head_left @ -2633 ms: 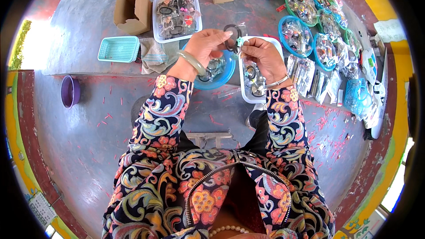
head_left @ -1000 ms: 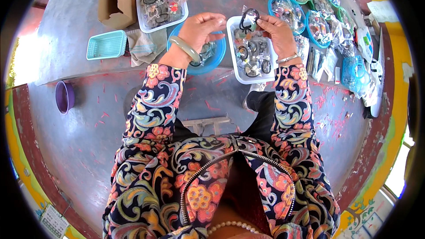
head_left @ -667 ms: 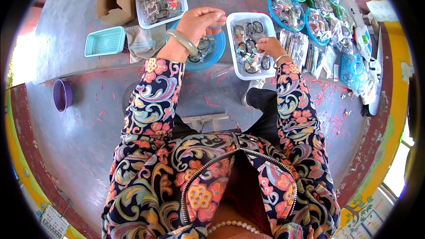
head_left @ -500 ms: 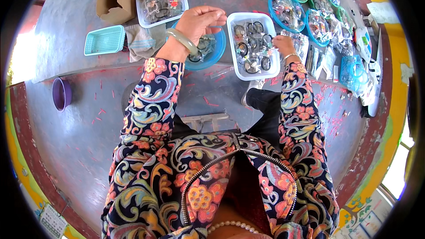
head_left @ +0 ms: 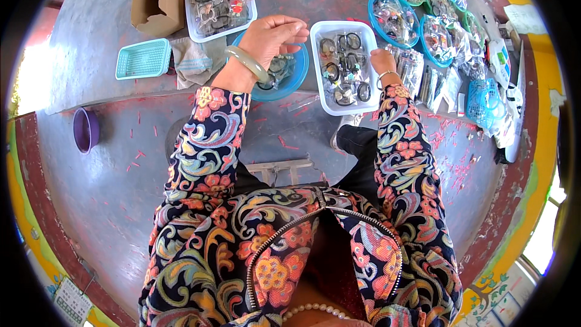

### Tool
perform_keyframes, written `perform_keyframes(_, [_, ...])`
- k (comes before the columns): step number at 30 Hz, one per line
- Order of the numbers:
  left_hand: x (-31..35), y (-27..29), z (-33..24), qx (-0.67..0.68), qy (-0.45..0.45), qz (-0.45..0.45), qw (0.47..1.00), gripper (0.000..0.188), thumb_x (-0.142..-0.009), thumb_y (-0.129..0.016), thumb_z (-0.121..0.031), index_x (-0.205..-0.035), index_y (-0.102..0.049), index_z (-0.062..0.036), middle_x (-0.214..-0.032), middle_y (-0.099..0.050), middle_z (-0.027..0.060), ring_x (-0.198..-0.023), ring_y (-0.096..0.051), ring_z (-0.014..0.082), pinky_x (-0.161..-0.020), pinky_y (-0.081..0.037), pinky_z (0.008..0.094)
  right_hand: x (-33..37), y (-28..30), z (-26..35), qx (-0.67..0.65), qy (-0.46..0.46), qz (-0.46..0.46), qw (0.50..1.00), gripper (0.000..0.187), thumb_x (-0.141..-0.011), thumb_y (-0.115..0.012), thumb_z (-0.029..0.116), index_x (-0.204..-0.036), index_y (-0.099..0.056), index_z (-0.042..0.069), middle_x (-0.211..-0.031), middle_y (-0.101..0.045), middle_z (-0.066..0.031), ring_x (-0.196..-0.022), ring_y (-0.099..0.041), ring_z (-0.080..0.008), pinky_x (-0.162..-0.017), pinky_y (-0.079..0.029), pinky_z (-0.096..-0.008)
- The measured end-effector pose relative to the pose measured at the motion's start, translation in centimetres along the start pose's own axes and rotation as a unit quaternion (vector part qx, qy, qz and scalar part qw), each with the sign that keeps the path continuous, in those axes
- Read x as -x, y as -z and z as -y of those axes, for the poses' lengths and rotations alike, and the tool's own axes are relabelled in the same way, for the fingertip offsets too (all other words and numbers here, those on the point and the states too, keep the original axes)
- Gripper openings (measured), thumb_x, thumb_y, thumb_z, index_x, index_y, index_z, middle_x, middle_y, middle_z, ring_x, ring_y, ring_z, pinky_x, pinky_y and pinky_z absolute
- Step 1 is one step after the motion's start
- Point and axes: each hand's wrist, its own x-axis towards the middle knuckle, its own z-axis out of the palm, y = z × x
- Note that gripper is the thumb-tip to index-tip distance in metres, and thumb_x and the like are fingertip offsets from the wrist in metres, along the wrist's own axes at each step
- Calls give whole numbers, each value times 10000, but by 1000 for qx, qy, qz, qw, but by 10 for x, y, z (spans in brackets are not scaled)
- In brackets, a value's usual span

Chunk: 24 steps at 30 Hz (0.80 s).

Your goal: The person repeatedly picks up small hair accessories from a blue bowl and places them into clear plastic bags. They manipulate the bags to fit the items and then place the packaged units into a white rectangular container.

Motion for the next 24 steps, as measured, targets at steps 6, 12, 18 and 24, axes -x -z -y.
perform_keyframes(6, [1,6,-7,12,-15,-30,999,253,-862,-536,-181,-1007,-562,24,-958,-616,115,-881,-596,174,-732,-477,269,12,80,56,-321,-22,-22,947,232,-776,-554,207,-880,-657,26,-860,-660,-81,-736,-631,-207,-649,-479,-285])
perform_keyframes(12, [0,38,-11,84,-70,-144,984,237,-857,-537,-219,-877,-567,14,-884,-623,149,-834,-603,207,-708,-485,287,120,150,157,-594,69,56,800,182,-836,-526,115,-925,-638,3,-768,-637,-14,-688,-554,-39,-592,-416,-182])
perform_keyframes(18, [-24,91,34,-18,-19,-233,972,219,-830,-564,-234,-775,-561,-22,-809,-629,121,-730,-608,188,-639,-488,277,119,145,151,-662,18,114,741,167,-839,-523,107,-931,-634,24,-793,-630,-19,-707,-570,-75,-590,-406,-197])
perform_keyframes(24, [-66,121,123,-619,29,-149,771,312,-776,-553,-327,-850,-617,-31,-905,-624,162,-826,-614,298,-729,-494,363,109,156,145,-684,8,125,718,174,-843,-524,113,-948,-629,21,-810,-632,-31,-713,-570,-79,-587,-396,-199])
